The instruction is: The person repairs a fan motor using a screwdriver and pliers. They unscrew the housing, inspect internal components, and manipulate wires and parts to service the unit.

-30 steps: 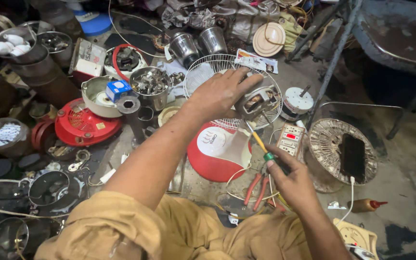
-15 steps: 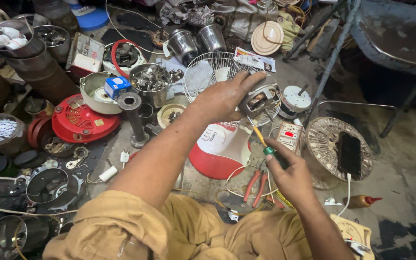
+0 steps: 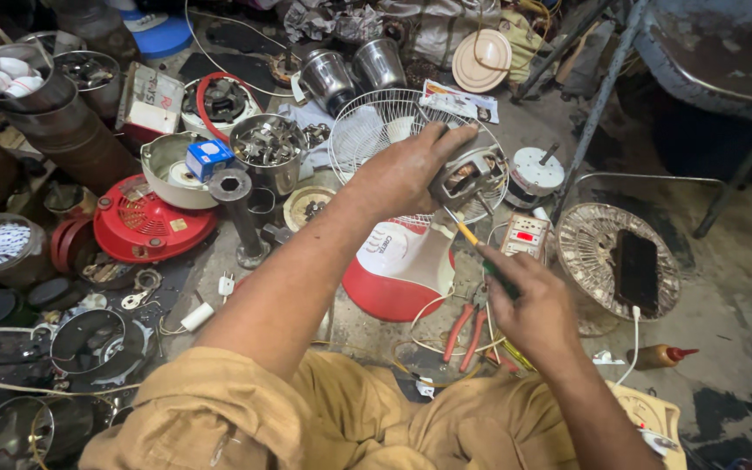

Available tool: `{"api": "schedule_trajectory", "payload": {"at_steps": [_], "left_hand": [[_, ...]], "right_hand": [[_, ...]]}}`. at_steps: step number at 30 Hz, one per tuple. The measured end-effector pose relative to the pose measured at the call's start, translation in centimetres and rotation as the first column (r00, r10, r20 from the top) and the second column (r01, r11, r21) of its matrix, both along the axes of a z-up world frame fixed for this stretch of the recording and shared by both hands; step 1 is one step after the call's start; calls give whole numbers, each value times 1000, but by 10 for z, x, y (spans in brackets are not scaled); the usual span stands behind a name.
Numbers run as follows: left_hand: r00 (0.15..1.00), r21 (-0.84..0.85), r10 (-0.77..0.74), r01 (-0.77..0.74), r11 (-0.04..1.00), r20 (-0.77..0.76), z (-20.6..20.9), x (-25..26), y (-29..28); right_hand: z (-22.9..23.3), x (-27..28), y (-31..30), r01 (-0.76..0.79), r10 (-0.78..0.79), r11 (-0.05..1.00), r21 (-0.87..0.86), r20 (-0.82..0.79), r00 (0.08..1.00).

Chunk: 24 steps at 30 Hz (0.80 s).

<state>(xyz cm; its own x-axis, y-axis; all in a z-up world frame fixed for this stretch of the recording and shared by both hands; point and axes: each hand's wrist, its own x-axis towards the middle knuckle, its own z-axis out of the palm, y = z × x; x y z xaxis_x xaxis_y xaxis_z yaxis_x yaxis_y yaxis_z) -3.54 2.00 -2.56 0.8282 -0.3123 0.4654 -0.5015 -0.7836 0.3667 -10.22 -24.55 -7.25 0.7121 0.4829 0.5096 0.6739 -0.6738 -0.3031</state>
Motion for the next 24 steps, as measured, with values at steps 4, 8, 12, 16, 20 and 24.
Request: {"api": "schedule_trajectory", "payload": {"at_steps": [4, 8, 12, 16, 20, 24], "left_hand": [[1000, 0, -11, 11, 1000, 8, -1, 0, 1], [998, -24, -39, 40, 999, 41, -8, 0, 4], [993, -60, -4, 11, 998, 116, -21, 1, 2], [993, -99, 52, -42, 994, 103, -27, 3, -3], [991, -101, 85, -75, 992, 104, -26, -1, -5], [992, -101, 78, -67, 993, 104, -25, -1, -5]], "right_hand": [[8, 23, -4, 285, 349, 833, 474, -851, 392], [22, 38, -3, 507, 683, 667, 546, -719, -125], [35, 28, 8, 473, 454, 772, 424, -889, 57], [43, 24, 15, 369, 317, 850, 376, -924, 212], [42, 21, 18, 256, 200, 917, 306, -908, 368], [45, 23, 15, 267, 200, 916, 299, -918, 342]]}}
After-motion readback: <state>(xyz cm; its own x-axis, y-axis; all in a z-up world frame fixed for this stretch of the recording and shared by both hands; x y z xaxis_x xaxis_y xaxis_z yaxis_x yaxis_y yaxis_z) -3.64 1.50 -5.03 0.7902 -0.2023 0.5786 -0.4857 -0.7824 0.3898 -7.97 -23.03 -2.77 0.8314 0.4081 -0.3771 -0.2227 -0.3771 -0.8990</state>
